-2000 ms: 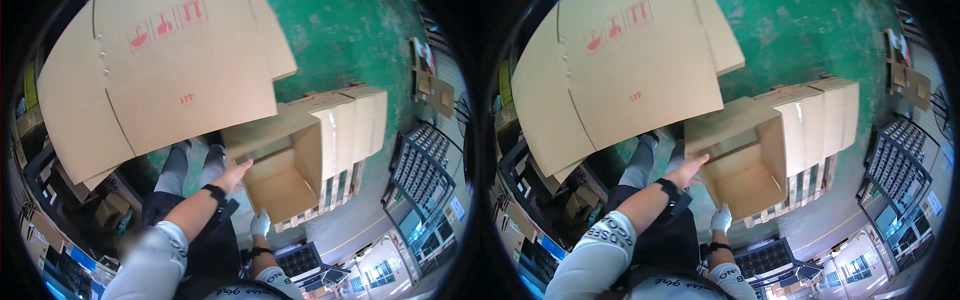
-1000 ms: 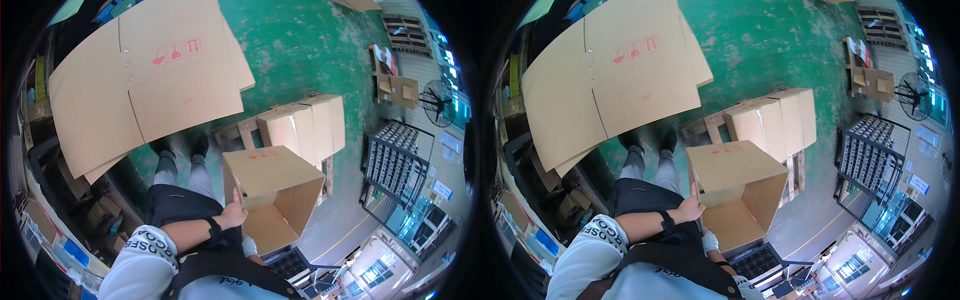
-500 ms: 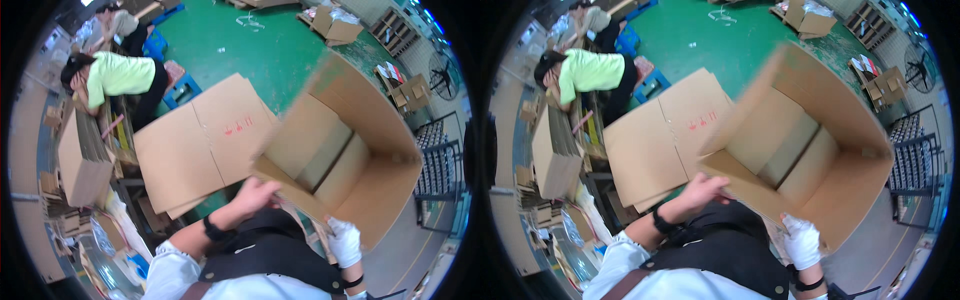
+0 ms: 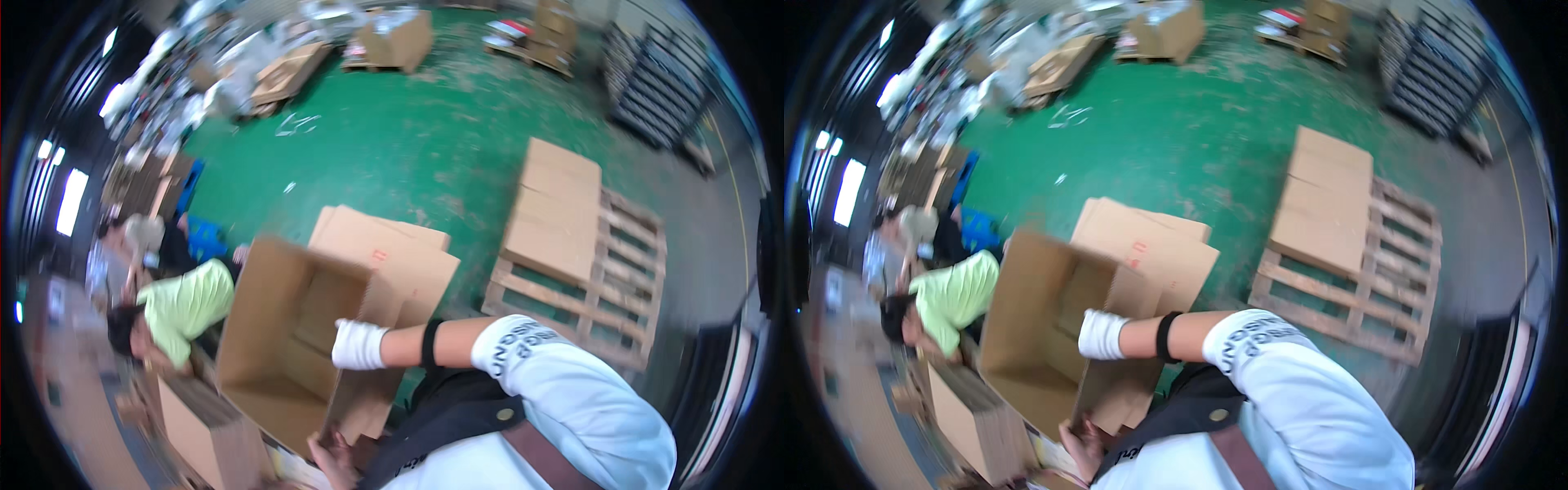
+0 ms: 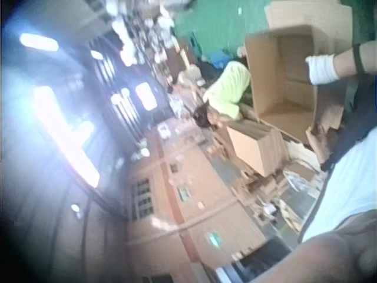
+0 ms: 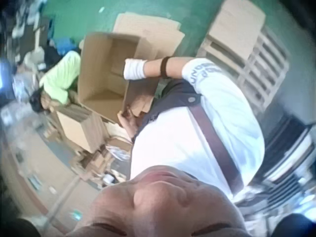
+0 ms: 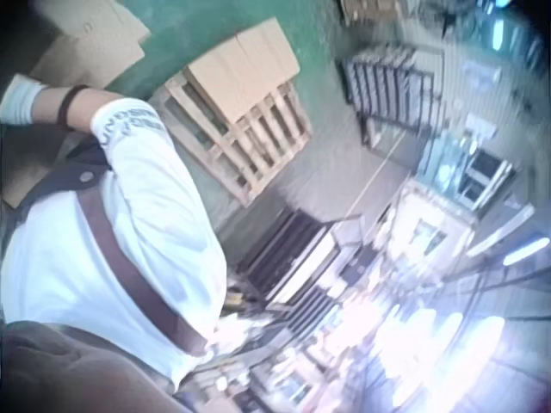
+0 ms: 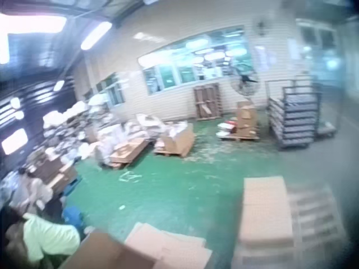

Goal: Placing items with bubble wrap into a cardboard box and sealing it with tape.

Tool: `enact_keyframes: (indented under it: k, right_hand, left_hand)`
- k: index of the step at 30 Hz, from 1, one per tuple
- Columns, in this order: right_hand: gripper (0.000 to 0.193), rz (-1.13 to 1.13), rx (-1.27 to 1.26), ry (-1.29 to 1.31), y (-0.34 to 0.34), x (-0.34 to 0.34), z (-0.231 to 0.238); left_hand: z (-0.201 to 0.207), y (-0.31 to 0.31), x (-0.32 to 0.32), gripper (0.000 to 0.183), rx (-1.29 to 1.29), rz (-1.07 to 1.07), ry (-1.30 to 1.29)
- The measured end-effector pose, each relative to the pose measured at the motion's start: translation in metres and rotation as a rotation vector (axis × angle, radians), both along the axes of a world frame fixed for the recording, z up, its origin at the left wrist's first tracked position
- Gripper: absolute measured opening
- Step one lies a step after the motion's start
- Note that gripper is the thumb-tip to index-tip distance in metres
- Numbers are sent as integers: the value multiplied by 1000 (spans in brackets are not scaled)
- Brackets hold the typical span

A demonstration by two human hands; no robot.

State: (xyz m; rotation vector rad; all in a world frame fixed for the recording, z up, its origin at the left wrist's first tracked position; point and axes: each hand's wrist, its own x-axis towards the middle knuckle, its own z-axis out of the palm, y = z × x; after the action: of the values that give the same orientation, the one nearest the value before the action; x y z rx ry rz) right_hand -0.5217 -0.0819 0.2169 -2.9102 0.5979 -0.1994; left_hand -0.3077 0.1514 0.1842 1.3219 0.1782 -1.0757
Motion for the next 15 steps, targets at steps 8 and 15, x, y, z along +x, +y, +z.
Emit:
enact_keyframes:
  k: [8,15]
  right_hand:
    - [28,-526,556,-349,36,-157,-33]
    - [24,-2466,528,-219,162,-463,-213]
  left_hand:
    - [-8,-69,-104,47,-26,-823,172]
    - [-4,-157,-189,50,-35,-1668,-787]
